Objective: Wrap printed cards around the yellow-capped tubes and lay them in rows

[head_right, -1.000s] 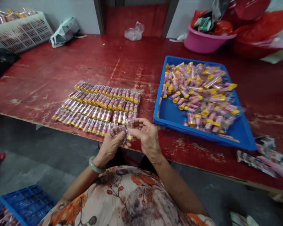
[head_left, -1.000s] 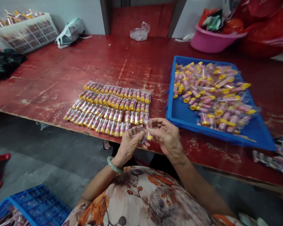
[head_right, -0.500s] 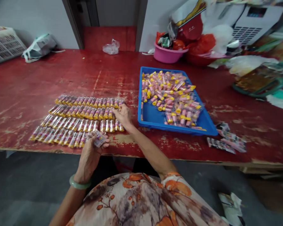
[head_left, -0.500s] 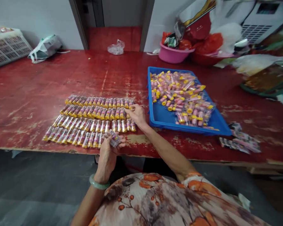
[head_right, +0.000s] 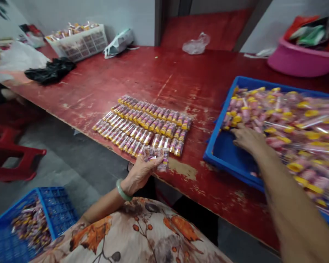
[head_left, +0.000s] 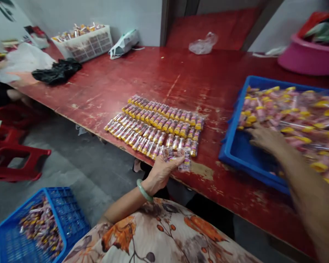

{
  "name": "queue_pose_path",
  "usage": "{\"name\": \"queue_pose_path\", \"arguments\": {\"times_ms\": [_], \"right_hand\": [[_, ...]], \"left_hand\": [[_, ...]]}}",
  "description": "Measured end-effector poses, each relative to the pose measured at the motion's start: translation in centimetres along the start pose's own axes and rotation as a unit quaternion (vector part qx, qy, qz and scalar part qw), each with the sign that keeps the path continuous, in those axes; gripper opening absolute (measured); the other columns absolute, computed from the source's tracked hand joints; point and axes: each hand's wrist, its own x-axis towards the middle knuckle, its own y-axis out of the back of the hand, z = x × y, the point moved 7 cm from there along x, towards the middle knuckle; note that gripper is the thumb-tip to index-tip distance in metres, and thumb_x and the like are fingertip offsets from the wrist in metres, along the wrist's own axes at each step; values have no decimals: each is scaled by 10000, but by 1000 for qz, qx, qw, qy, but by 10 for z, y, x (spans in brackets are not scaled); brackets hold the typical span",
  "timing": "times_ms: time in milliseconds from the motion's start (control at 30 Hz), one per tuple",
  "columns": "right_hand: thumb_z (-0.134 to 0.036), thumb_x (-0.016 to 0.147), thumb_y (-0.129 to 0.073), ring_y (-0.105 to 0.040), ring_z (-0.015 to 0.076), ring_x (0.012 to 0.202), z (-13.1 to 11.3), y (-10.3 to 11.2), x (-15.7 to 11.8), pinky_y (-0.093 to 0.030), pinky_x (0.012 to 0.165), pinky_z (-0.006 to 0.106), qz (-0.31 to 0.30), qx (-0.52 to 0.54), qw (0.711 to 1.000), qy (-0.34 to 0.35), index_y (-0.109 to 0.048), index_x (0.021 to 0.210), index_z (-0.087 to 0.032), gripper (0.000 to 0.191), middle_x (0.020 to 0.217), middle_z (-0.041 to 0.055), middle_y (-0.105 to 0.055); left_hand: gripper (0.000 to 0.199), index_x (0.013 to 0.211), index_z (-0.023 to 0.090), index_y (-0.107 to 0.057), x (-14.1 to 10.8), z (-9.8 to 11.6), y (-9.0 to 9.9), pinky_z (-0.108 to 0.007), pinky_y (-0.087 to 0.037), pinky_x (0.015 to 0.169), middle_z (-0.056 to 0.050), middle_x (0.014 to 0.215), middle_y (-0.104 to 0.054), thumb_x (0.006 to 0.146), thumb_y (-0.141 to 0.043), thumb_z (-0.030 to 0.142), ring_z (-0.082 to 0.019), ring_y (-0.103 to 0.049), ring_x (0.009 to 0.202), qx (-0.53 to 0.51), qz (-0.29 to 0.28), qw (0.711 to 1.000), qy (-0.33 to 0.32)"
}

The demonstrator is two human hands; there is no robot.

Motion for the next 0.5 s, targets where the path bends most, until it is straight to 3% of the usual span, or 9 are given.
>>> {"name": "queue_pose_path", "arguments": {"times_ms": [67, 167, 300, 400, 467, 500], "right_hand": [[90, 448, -751, -356, 68, 473, 17, -18, 1, -247, 555, 293, -102, -49, 993, -33, -668, 494, -123, 233, 525, -16, -513], [-71, 495, -848, -410, 104, 547, 31, -26, -1, -290, 595, 309, -161, -83, 980, -80, -663, 508, -111, 190, 576, 35, -563], [-111, 541, -840, -493, 115, 671, 30, -15, -4, -259, 609, 331, -111, -165, 973, -120, -663, 605, -88, 190, 853, 125, -673], [-72, 515, -831, -596, 176, 864, 27, 1, -10, -242, 619, 358, -65, -196, 968, -146, -693, 791, -51, 309, 1155, 217, -630], [-115, 534, -827, -621, 212, 930, 22, 20, -20, -268, 637, 379, 4, -145, 973, -178, -699, 957, -42, 448, 1141, 203, -647], [-145, 569, -812, -631, 207, 917, 16, 30, -30, -290, 645, 389, 52, -72, 978, -191, -695, 1025, -56, 479, 1077, 161, -679]], "left_hand": [[391, 883, 100, -688, -1, 0, 6, -273, -532, 687, -45, 817, -685, 589, -870, 284, -136, -639, 695, -2, 24, 1000, 5], [382, 821, 107, -676, -1, -2, 13, -269, -534, 620, -28, 778, -666, 554, -884, 284, -136, -628, 661, -6, 43, 999, 27], [362, 801, 116, -676, 2, -4, 16, -278, -548, 592, -24, 773, -670, 551, -883, 277, -146, -638, 662, -7, 42, 998, 50], [355, 779, 110, -683, 3, 0, 20, -262, -540, 599, -25, 742, -683, 537, -891, 266, -131, -639, 627, -10, 63, 997, 45], [358, 812, 117, -696, 4, 5, 20, -249, -535, 590, -19, 749, -693, 545, -888, 257, -123, -643, 622, -15, 68, 997, 31], [346, 803, 122, -694, 3, 7, 20, -243, -532, 578, -7, 728, -687, 545, -888, 249, -116, -638, 607, -19, 72, 997, 27]]}}
